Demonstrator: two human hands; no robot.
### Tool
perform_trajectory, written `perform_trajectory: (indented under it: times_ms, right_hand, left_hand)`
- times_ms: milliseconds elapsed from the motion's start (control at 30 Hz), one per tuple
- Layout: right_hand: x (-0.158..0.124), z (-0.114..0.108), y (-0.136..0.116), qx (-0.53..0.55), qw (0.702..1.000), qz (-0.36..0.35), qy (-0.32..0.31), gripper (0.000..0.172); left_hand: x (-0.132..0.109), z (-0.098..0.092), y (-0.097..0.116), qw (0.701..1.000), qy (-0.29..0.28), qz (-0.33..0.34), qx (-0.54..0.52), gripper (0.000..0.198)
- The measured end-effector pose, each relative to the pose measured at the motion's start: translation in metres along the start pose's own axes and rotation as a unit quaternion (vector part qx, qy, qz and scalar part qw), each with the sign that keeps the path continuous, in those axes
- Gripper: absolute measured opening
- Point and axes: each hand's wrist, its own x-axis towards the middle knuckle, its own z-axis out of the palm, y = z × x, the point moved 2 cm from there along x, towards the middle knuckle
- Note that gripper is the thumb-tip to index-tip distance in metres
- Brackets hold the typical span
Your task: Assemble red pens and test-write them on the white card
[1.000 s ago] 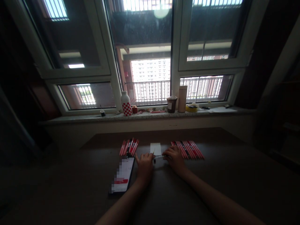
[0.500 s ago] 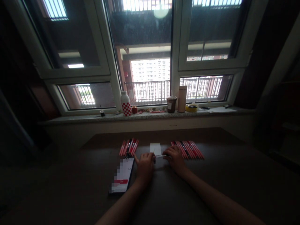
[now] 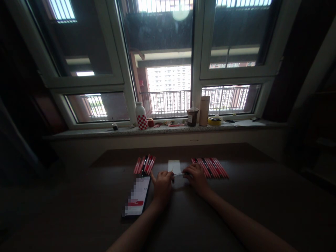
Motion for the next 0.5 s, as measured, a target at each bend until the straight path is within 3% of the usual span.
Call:
perform_trajectory:
  times_ms: [500]
  right_hand:
    - [0.0004,-0.0005,0.0031,-0.004,1.0,0.019,0.003,0.006]
  left_hand:
    - [-0.0009,0.0026,-0.0001,0.998,0.01,-0.014,0.064,0.025]
